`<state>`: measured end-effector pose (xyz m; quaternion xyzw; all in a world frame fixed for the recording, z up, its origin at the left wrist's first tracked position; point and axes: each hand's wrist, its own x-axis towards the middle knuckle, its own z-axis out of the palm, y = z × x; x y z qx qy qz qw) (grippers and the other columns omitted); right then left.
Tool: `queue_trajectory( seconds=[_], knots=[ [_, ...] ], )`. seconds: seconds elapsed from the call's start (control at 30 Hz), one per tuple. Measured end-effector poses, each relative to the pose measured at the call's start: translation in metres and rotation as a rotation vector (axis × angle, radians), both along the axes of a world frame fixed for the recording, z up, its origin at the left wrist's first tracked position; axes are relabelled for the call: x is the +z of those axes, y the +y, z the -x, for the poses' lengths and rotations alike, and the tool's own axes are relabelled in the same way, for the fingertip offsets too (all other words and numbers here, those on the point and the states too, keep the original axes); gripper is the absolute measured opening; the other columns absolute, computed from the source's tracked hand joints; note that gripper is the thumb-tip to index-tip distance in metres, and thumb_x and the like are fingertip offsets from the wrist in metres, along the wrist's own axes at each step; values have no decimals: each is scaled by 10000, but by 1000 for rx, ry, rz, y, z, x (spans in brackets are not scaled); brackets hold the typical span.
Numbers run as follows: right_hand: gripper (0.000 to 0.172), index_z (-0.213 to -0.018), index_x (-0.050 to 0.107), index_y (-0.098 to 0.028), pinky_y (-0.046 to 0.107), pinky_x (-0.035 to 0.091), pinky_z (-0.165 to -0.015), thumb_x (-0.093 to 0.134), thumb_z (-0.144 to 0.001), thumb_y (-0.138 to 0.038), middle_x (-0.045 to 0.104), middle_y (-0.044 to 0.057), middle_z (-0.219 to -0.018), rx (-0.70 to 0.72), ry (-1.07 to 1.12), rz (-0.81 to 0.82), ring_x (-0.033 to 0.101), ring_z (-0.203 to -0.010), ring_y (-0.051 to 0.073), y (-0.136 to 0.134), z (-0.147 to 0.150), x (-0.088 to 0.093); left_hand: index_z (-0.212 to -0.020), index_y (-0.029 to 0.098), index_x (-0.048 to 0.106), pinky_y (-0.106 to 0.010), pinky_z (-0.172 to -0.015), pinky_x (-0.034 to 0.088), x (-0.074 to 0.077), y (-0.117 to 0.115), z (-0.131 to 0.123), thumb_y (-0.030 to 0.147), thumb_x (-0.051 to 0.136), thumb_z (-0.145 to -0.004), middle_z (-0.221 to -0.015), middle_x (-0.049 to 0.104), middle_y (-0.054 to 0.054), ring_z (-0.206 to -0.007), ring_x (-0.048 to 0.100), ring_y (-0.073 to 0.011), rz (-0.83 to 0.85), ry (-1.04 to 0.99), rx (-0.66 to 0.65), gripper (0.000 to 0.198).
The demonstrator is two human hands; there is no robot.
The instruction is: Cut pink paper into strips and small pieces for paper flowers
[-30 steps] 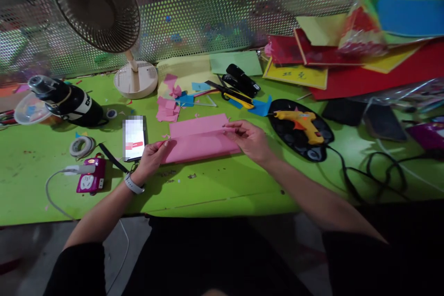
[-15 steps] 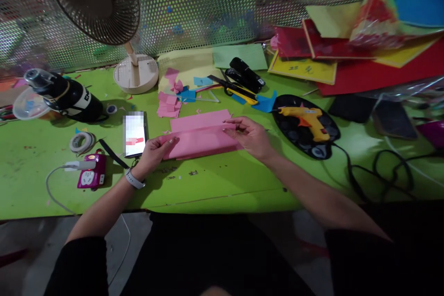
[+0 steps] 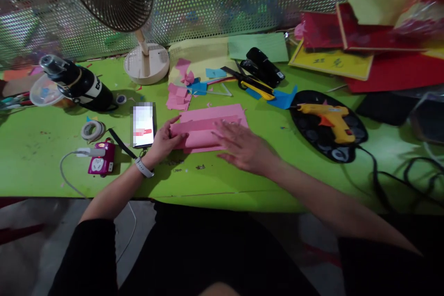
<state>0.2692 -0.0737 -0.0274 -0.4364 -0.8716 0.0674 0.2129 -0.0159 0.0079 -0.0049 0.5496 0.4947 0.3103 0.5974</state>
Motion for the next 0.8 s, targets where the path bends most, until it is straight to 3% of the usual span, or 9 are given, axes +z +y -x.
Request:
queue_trajectory(
  seconds=[0.07, 0.13, 0.23, 0.27, 0.33, 0.4, 0.47, 0.63, 0.8],
  knots=[
    [793, -1679, 11, -314, 569, 273, -1282, 452, -1052, -518, 237, 25, -1713, 149, -63, 36, 290, -1559, 300, -3, 10, -8, -1490, 169, 534, -219, -518, 463, -2, 0, -1, 344, 865, -783, -725, 613, 24, -571, 530, -92, -37, 25, -32, 801],
    [862, -1674, -44, -281, 549, 268, -1287, 433, -1033, -603, 198, 46, -1714, 207, -83, 60, 285, -1558, 298, -2, 15, -18, -1529, 174, 486, -262, -598, 535, -4, 1, 0, 374, 826, -828, -843, 682, -31, -650, 613, -128, -88, 61, -78, 805],
    [902, -1663, -92, -269, 530, 247, -1295, 406, -1018, -657, 90, 51, -1723, 213, -116, 92, 217, -1574, 291, 2, 15, -26, -1606, 210, 354, -404, -887, 597, -4, 1, 2, 382, 738, -910, -1257, 685, -157, -1025, 706, -253, -324, 166, -109, 814],
    [900, -1661, -98, -270, 529, 242, -1295, 401, -1020, -657, 67, 51, -1722, 214, -126, 98, 197, -1578, 288, 4, 15, -27, -1628, 230, 303, -468, -1018, 551, -3, -1, 3, 379, 695, -942, -1425, 600, -181, -1218, 649, -301, -464, 232, -119, 804],
    [907, -1656, -114, -266, 540, 242, -1290, 398, -1021, -662, 47, 62, -1718, 222, -133, 100, 172, -1582, 286, 5, 13, -25, -1653, 275, 227, -553, -1212, 366, -2, -9, 4, 367, 587, -1010, -1648, 374, -162, -1504, 400, -342, -761, 403, -200, 742],
    [904, -1652, -127, -262, 550, 249, -1283, 392, -1027, -658, 57, 81, -1713, 231, -127, 85, 161, -1583, 282, 5, 12, -24, -1669, 298, 156, -563, -1289, 202, -4, -21, 2, 362, 478, -1061, -1717, 245, -120, -1597, 210, -315, -976, 569, -393, 690],
    [885, -1655, -113, -248, 548, 256, -1279, 388, -1038, -638, 101, 104, -1708, 238, -116, 62, 175, -1582, 275, 4, 12, -25, -1681, 232, 16, -523, -1313, 143, -9, -36, -1, 423, 433, -1077, -1713, 242, -146, -1604, 193, -273, -1084, 662, -599, 758],
    [862, -1667, -45, -237, 548, 307, -1260, 419, -1042, -608, 184, 111, -1694, 224, -96, 51, 252, -1563, 286, 1, 10, -34, -1641, 65, -145, -504, -1318, 88, -28, -58, -6, 726, 429, -981, -1691, 202, -248, -1611, 125, -312, -1116, 750, -703, 1096],
    [851, -1666, -69, -242, 554, 332, -1250, 379, -1048, -618, 177, 103, -1697, 197, -78, 44, 261, -1559, 291, -2, 8, -38, -1647, 59, -119, -472, -1324, 66, -30, -59, -5, 791, 372, -956, -1695, 181, -250, -1614, 105, -309, -1062, 760, -716, 1120]
  ],
)
